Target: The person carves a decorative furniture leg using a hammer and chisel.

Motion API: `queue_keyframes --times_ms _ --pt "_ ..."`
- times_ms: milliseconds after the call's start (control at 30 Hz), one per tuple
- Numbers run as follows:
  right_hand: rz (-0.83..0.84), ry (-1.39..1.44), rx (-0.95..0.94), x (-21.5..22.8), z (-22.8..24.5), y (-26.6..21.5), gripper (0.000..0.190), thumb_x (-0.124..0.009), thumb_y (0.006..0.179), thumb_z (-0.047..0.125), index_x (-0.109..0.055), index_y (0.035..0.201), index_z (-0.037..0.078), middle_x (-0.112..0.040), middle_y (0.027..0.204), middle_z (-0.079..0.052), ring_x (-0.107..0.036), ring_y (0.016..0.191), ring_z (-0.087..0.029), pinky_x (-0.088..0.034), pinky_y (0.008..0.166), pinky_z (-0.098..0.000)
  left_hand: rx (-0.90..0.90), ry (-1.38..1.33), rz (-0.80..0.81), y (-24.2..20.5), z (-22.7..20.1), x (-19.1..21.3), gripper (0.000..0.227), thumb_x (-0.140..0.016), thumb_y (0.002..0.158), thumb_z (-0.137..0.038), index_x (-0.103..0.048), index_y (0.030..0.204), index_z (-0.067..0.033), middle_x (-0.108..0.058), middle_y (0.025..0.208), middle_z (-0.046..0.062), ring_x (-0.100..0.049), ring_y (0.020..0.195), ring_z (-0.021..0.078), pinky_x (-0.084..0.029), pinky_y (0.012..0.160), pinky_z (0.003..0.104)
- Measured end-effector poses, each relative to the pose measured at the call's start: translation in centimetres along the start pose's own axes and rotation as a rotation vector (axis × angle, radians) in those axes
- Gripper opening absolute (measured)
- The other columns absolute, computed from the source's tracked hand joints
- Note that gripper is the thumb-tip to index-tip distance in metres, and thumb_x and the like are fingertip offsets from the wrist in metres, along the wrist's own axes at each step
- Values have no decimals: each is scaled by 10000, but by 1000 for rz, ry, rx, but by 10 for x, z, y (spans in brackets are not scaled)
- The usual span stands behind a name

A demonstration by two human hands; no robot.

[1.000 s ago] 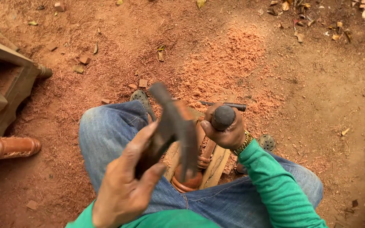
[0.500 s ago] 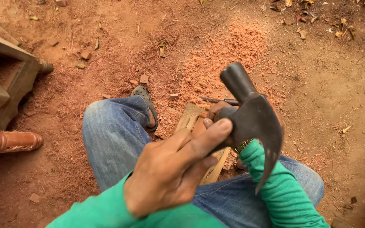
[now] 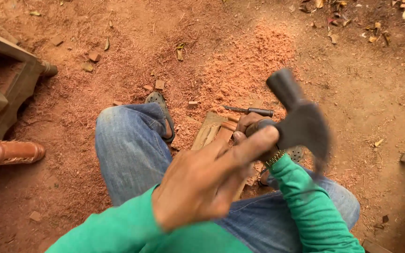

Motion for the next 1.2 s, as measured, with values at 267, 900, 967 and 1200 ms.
queue_keyframes --times_ms 267,900,967,1200 --pt "35 220 -106 -8 -13 -14 75 -695 873 81 -622 867 97 -601 789 -7 -509 651 -96 -423 569 -231 29 84 119 3 -14 8 559 -665 1019 -129 -452 1517 -264 -629 1083 104 -571 703 250 -464 549 377" --pt "-101 -232 -59 -5 41 18 74 -682 839 92 -701 888 40 -548 1185 -129 -612 949 -213 -501 837 -341 -23 294 92 1 46 -35 553 -644 970 -200 -504 1498 -290 -646 899 185 -566 682 342 -425 534 449" --pt "-120 -303 -13 -3 43 11 103 -677 839 102 -717 897 26 -536 1269 -157 -630 991 -230 -510 861 -355 140 240 193 2 34 -24 509 -619 989 -290 -517 1482 -366 -590 731 157 -516 479 302 -409 426 433" --pt "-174 -460 52 -2 37 14 166 -667 839 121 -750 913 -2 -513 1436 -213 -667 1076 -265 -528 909 -383 -36 181 4 -9 30 -19 635 -732 1039 -233 -404 1563 -375 -593 955 -27 -522 808 202 -457 621 335"
Point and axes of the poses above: each hand's wrist, its own y-axis towards the middle knuckle, its own x-axis out of the back of the hand, z = x × y, the point moved 4 cm from there along y, towards the middle knuckle
